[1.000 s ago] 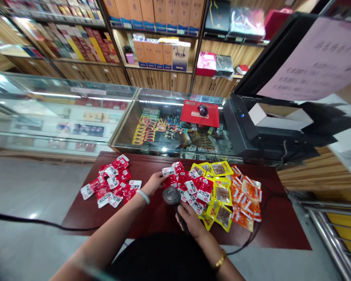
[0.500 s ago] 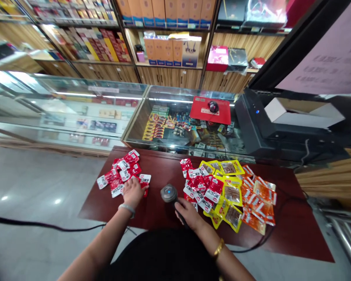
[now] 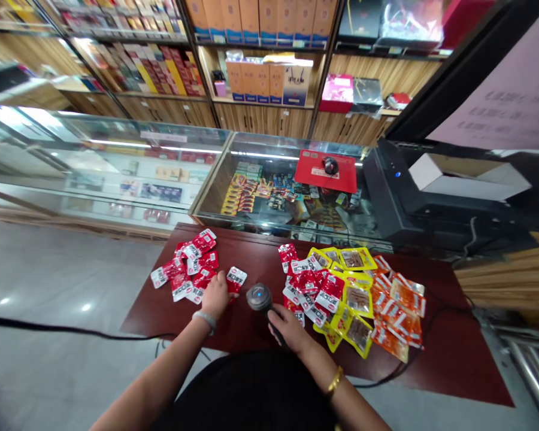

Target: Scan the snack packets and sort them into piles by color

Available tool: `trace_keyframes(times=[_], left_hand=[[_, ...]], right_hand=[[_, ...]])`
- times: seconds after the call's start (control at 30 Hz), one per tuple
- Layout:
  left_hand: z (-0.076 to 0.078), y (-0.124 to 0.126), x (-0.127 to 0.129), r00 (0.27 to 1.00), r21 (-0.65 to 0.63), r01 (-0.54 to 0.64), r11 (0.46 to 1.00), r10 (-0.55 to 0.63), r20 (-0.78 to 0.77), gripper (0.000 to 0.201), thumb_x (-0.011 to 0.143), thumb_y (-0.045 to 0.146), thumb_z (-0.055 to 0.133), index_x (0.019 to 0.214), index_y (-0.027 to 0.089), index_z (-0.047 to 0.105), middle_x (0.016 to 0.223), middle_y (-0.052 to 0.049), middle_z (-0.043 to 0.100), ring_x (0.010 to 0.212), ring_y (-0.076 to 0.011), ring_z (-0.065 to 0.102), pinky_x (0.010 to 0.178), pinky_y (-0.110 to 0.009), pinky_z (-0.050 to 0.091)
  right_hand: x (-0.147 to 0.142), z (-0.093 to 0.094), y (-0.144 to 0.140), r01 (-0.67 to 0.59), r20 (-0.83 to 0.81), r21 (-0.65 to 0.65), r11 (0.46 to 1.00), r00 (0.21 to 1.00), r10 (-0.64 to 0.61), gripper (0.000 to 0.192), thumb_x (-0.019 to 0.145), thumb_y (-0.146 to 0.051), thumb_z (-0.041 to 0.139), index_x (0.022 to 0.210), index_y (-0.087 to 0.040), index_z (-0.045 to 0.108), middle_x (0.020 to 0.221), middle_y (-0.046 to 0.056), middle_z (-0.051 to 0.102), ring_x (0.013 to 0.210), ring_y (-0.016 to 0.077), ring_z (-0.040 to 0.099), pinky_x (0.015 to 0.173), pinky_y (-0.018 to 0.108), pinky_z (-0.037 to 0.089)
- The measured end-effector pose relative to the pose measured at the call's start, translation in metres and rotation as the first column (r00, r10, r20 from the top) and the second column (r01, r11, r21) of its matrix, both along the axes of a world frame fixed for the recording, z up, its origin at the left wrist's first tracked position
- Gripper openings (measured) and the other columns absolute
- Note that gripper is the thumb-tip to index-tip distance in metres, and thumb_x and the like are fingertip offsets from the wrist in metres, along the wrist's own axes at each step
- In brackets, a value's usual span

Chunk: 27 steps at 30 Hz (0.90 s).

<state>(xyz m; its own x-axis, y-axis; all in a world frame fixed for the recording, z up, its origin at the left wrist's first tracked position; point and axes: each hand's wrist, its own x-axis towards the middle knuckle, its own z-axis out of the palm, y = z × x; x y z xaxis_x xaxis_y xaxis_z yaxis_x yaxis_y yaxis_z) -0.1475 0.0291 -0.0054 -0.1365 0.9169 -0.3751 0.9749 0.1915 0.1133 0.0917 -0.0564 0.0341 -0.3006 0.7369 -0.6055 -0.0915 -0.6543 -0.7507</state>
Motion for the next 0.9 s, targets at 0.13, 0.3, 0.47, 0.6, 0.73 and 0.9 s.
trace_keyframes(times=[0.13, 0.3, 0.47, 0.6, 0.73, 0.9], left_hand=[[-0.009, 0.011, 0.009, 0.962, -0.158, -0.064, 0.985, 0.103, 0.252, 0.036, 0.079, 0.034, 0.067, 0.105, 0.012, 0.056, 0.09, -0.012, 0.067, 0.084, -0.0228, 0.066, 0.07, -0.027, 0.042], [-0.018, 0.023, 0.033, 0.837, -0.142, -0.129, 0.981, 0.184, 0.515, 0.018, 0.086, 0.033, 0.057, 0.08, 0.016, 0.061, 0.071, -0.003, 0.065, 0.065, -0.0138, 0.058, 0.06, -0.023, 0.037], [-0.013, 0.032, 0.05, 0.826, -0.022, -0.093, 0.995, 0.09, 0.557, 0.015, 0.085, 0.029, 0.058, 0.078, 0.016, 0.06, 0.072, -0.003, 0.063, 0.064, -0.013, 0.055, 0.059, -0.023, 0.035], [-0.007, 0.04, 0.056, 0.821, 0.033, -0.081, 0.996, 0.048, 0.57, 0.013, 0.086, 0.025, 0.055, 0.078, 0.015, 0.06, 0.077, -0.004, 0.065, 0.068, -0.0134, 0.057, 0.062, -0.023, 0.037], [-0.004, 0.046, 0.081, 0.686, -0.058, -0.141, 0.988, 0.14, 0.714, 0.013, 0.084, 0.028, 0.058, 0.084, 0.015, 0.061, 0.071, -0.002, 0.065, 0.062, -0.0123, 0.058, 0.06, -0.023, 0.042], [0.001, 0.052, 0.108, 0.389, -0.147, 0.039, 0.988, 0.12, 0.913, 0.023, 0.081, 0.023, 0.06, 0.103, 0.015, 0.063, 0.09, -0.006, 0.071, 0.075, -0.0144, 0.065, 0.071, -0.026, 0.05]], right_hand=[[0.006, -0.005, -0.005, 0.042, 0.003, 0.001, 0.999, 0.999, -0.042, 0.057, 0.074, -0.069, 0.06, 0.102, -0.02, 0.055, 0.051, -0.009, 0.05, 0.035, 0.0068, 0.037, 0.035, 0.019, 0.027], [0.017, -0.009, -0.011, 0.151, 0.002, 0.001, 0.989, 0.989, -0.151, 0.049, 0.076, -0.069, 0.059, 0.09, -0.022, 0.054, 0.053, -0.007, 0.05, 0.037, 0.0073, 0.038, 0.035, 0.02, 0.027], [0.025, -0.001, -0.011, 0.152, -0.015, 0.016, 0.988, 0.988, -0.152, 0.046, 0.079, -0.066, 0.059, 0.09, -0.022, 0.053, 0.051, -0.008, 0.048, 0.036, 0.007, 0.036, 0.035, 0.019, 0.027], [0.028, -0.001, -0.012, 0.169, -0.002, 0.024, 0.985, 0.986, -0.169, 0.047, 0.079, -0.067, 0.057, 0.091, -0.022, 0.054, 0.051, -0.008, 0.048, 0.038, 0.0076, 0.036, 0.035, 0.019, 0.027], [0.028, -0.008, -0.012, 0.145, -0.003, -0.001, 0.989, 0.989, -0.145, 0.049, 0.076, -0.068, 0.059, 0.091, -0.022, 0.055, 0.05, -0.008, 0.047, 0.038, 0.0079, 0.038, 0.036, 0.019, 0.027], [0.02, -0.008, -0.007, 0.071, 0.006, -0.028, 0.997, 0.997, -0.071, 0.057, 0.07, -0.072, 0.062, 0.094, -0.021, 0.056, 0.047, -0.009, 0.045, 0.036, 0.0076, 0.036, 0.035, 0.019, 0.024]])
